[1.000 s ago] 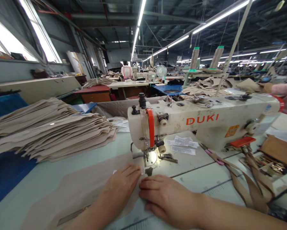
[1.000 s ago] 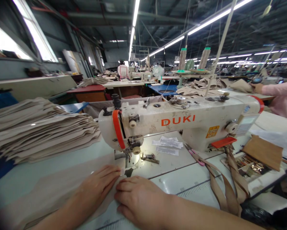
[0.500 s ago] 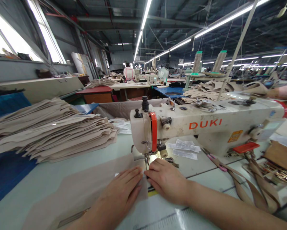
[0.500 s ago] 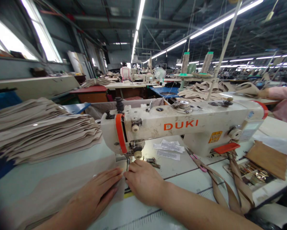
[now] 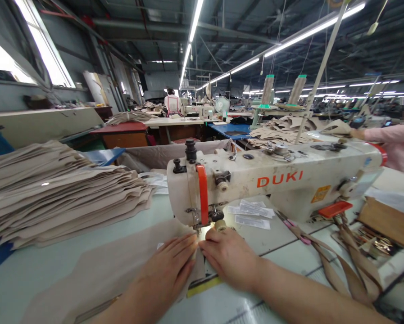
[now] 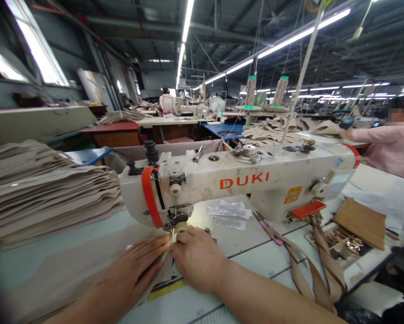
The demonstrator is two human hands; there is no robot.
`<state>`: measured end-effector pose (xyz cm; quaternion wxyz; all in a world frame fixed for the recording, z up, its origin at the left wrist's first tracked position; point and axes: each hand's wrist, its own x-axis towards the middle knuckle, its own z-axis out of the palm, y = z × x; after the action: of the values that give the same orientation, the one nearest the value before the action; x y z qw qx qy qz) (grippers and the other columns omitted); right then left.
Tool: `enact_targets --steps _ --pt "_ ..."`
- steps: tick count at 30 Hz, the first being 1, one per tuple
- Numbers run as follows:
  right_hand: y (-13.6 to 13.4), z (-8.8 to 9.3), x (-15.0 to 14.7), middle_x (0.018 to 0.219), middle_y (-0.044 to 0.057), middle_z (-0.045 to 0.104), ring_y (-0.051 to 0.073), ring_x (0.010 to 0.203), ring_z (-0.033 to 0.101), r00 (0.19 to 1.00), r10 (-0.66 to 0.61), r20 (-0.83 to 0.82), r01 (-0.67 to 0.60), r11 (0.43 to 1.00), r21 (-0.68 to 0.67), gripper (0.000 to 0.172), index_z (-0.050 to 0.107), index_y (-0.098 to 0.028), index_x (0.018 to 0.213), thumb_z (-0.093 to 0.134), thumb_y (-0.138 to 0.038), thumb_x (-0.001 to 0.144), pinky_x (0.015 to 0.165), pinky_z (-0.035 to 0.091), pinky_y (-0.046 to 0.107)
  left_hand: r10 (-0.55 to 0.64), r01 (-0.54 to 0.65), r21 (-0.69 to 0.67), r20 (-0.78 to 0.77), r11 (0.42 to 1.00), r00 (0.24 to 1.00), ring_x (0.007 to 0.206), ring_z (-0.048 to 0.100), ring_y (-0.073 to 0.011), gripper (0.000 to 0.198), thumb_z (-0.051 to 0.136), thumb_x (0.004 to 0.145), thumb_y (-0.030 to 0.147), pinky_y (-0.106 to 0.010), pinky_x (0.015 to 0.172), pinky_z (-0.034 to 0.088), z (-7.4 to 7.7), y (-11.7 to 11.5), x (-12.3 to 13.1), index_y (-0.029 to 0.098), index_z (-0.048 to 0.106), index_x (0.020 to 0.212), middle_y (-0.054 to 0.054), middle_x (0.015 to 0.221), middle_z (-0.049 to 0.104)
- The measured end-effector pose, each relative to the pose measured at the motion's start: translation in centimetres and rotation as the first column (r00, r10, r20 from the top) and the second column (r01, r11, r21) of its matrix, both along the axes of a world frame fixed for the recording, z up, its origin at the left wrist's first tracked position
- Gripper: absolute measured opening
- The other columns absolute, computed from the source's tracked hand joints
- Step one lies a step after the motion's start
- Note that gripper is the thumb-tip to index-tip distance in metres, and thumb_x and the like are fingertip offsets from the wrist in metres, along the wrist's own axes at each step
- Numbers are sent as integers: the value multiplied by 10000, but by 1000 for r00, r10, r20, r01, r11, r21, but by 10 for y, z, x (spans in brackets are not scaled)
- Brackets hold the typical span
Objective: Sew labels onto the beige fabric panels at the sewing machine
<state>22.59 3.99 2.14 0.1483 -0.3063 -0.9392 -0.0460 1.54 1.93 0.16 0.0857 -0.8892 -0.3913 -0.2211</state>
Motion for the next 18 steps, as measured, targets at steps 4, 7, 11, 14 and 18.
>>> enact_targets --steps 4,7,11,14,18 --pt "1 -1 0 872 69 640 177 763 550 1000 -14 2 14 1000 3 149 638 -162 894 501 -139 950 782 411 303 9 -9 -18 10 1000 1000 1075 678 -214 340 458 959 273 -373 934 559 -1 2 -1 213 639 1241 -74 1209 702" --pt "1 -2 -1 864 65 635 175 760 549 1000 -21 -1 21 1000 -3 144 633 -163 888 505 -142 951 775 413 302 9 -9 -9 18 1000 1000 1087 672 -214 343 450 963 277 -370 949 550 -4 3 -2 206 641 1239 -77 1223 696" --pt "2 -1 -1 847 58 626 177 761 544 1000 -20 -18 20 1000 2 127 630 -156 881 520 -145 944 768 416 300 -9 9 16 35 1000 999 1086 673 -215 341 454 960 276 -368 941 555 -6 5 -2 196 639 1235 -84 1224 694" --pt "2 -1 -1 845 58 625 177 764 541 1000 -21 -19 21 1000 -1 134 633 -149 878 517 -139 945 775 413 299 -8 8 17 18 1000 1000 1075 677 -221 348 436 967 286 -379 933 559 -6 5 -1 185 638 1232 -95 1212 699" --pt "1 -2 -1 834 62 618 186 780 541 999 -15 -31 15 1000 -8 138 631 -144 876 512 -137 945 781 411 308 -6 6 24 5 1000 1000 1089 670 -224 340 432 974 285 -389 930 561 -6 5 -1 193 636 1230 -87 1220 695"
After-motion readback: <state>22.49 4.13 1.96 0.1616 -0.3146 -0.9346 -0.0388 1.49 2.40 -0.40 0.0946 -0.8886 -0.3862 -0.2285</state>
